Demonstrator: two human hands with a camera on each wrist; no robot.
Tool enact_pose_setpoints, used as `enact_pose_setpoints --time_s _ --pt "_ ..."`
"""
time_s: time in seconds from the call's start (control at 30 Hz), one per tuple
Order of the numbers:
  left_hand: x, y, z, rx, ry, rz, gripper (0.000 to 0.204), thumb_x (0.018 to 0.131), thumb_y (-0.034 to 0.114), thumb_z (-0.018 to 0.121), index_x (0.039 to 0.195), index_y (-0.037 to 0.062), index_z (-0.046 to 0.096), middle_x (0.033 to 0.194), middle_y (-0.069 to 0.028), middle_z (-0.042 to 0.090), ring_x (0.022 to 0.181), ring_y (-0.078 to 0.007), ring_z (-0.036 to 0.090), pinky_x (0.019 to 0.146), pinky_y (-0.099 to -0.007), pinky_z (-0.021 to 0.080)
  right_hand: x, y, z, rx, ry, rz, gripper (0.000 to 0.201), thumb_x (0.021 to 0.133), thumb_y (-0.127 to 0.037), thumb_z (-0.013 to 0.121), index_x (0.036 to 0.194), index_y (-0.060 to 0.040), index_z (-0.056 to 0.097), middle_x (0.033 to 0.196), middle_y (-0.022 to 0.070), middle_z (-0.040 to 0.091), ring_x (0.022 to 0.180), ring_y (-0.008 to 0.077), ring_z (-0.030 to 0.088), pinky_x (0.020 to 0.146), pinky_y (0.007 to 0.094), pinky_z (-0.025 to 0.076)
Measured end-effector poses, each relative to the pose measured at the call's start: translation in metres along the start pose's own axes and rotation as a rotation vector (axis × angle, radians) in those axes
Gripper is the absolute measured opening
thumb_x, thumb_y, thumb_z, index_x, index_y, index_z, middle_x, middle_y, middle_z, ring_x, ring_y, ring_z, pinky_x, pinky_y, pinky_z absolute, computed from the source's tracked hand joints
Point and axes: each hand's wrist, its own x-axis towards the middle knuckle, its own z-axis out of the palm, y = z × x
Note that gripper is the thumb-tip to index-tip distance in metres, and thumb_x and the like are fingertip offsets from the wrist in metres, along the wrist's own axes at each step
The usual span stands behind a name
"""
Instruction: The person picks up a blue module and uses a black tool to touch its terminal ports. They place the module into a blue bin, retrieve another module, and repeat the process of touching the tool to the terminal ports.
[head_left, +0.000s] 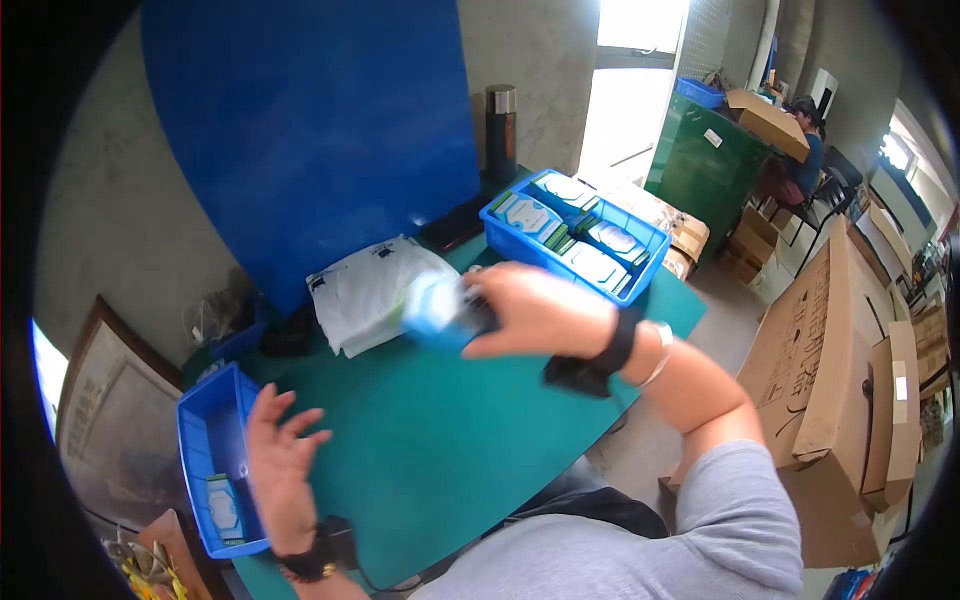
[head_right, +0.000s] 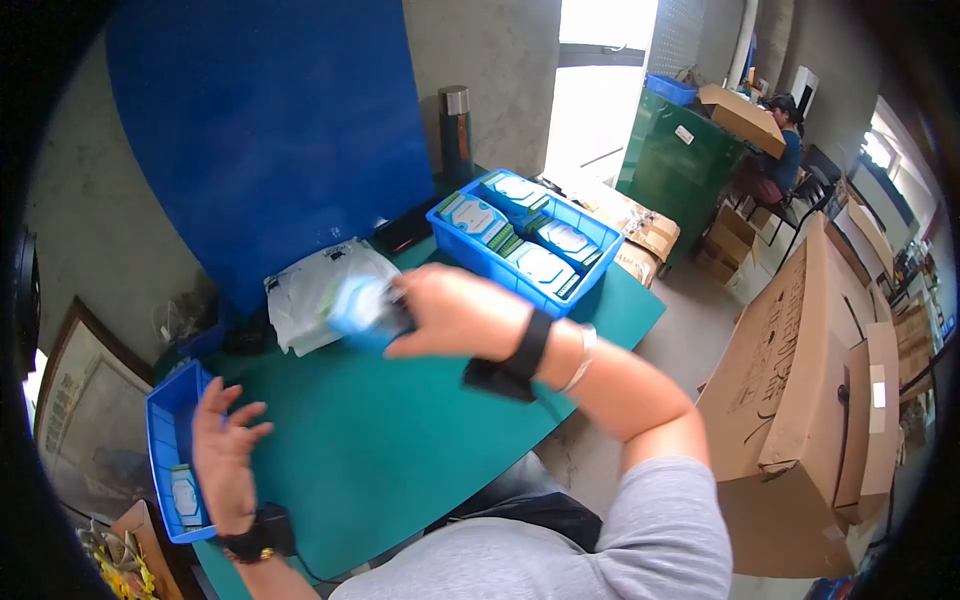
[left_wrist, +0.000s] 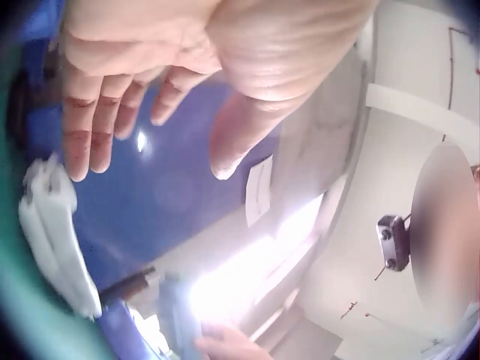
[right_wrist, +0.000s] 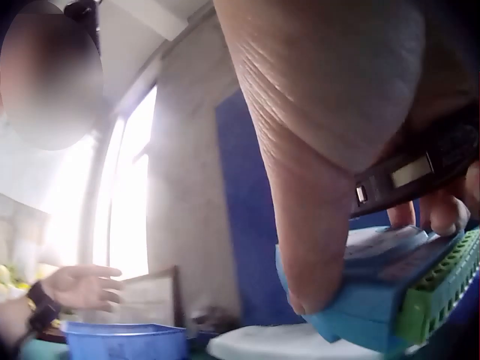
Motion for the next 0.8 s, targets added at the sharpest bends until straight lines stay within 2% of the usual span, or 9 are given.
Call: enact_pose_setpoints --time_s 0.13,0.23,0.3,0.4,0.53,0.67,0.73,0.77,0.8 --pt "0.001 0.030 -0.113 0.161 0.254 0.070 0.038 0.092 0.022 0.059 0.123 -0.0005 0.053 0.104 -0.0090 0.060 0.098 -0.0169 0.058 0.084 -0.0309 0.048 -0.033 0.090 -0.058 -0.282 0.188 0.239 0.068 0.070 -0.040 0.076 0.115 0.0070 0.058 0.101 0.0242 0.064 0.095 0.0353 0.062 0.087 0.0372 0.048" --pt "0.005 0.019 -0.204 0.356 0.412 -0.010 0.036 0.091 0.023 0.061 0.120 0.0012 0.056 0.103 -0.0046 0.060 0.092 -0.0130 0.056 0.080 -0.0277 0.046 -0.043 0.114 -0.093 -0.587 0.011 0.704 0.057 0.071 -0.042 0.074 0.103 0.0039 0.062 0.100 0.0206 0.066 0.091 0.0326 0.064 0.081 0.0374 0.051" --pt "0.008 -0.002 -0.270 0.458 0.434 -0.185 0.037 0.090 0.025 0.063 0.118 0.0022 0.058 0.103 -0.0026 0.060 0.090 -0.0112 0.054 0.078 -0.0258 0.044 -0.045 0.158 -0.093 -0.541 0.063 0.712 0.053 0.068 -0.041 0.075 0.098 0.0021 0.066 0.095 0.0200 0.067 0.089 0.0314 0.065 0.078 0.0372 0.052" --pt "0.007 -0.020 -0.292 0.589 0.489 -0.382 0.037 0.087 0.025 0.065 0.116 0.0032 0.059 0.102 -0.0005 0.060 0.088 -0.0098 0.053 0.076 -0.0235 0.042 -0.039 0.182 -0.090 -0.578 0.067 0.733 0.050 0.066 -0.040 0.076 0.093 0.0008 0.069 0.090 0.0200 0.067 0.086 0.0302 0.066 0.078 0.0366 0.052" --pt "0.010 -0.022 -0.293 0.830 0.380 -0.506 0.045 0.084 0.028 0.068 0.118 0.0007 0.058 0.105 -0.0047 0.061 0.088 -0.0128 0.056 0.069 -0.0269 0.043 -0.038 0.196 -0.084 -0.638 0.091 0.675 0.045 0.064 -0.037 0.078 0.089 0.0001 0.071 0.086 0.0206 0.068 0.083 0.0298 0.066 0.078 0.0365 0.052" --pt "0.012 -0.061 -0.350 0.951 0.301 -0.397 0.046 0.074 0.008 0.072 0.115 -0.0051 0.056 0.103 -0.0104 0.062 0.083 -0.0159 0.058 0.067 -0.0306 0.046 -0.043 0.219 -0.074 -0.709 0.359 0.456 0.043 0.075 -0.026 0.073 0.106 0.0018 0.064 0.095 0.0192 0.066 0.077 0.0355 0.063 0.076 0.0426 0.051" --pt "0.018 -0.054 -0.344 0.883 0.138 -0.506 0.040 0.066 0.005 0.075 0.100 -0.0069 0.058 0.083 -0.0106 0.064 0.072 -0.0183 0.063 0.062 -0.0320 0.051 -0.035 0.215 -0.070 -0.659 0.504 0.287 0.036 0.083 -0.024 0.067 0.108 0.0001 0.061 0.097 0.0204 0.064 0.092 0.0375 0.061 0.080 0.0423 0.049" --pt "0.021 -0.028 -0.294 1.026 0.089 -0.504 0.034 0.064 0.006 0.075 0.091 -0.0048 0.058 0.074 -0.0099 0.063 0.064 -0.0194 0.063 0.053 -0.0344 0.050 -0.030 0.186 -0.065 -0.516 0.554 0.242 0.032 0.087 -0.022 0.063 0.110 0.0002 0.059 0.096 0.0209 0.064 0.092 0.0379 0.061 0.079 0.0430 0.049" --pt "0.022 -0.032 -0.304 1.282 0.049 -0.411 0.034 0.061 0.009 0.076 0.088 -0.0037 0.059 0.073 -0.0114 0.064 0.063 -0.0202 0.064 0.052 -0.0359 0.050 -0.029 0.152 -0.063 -0.366 0.588 0.194 0.029 0.090 -0.019 0.058 0.112 0.0003 0.057 0.095 0.0214 0.064 0.093 0.0382 0.060 0.078 0.0437 0.049"
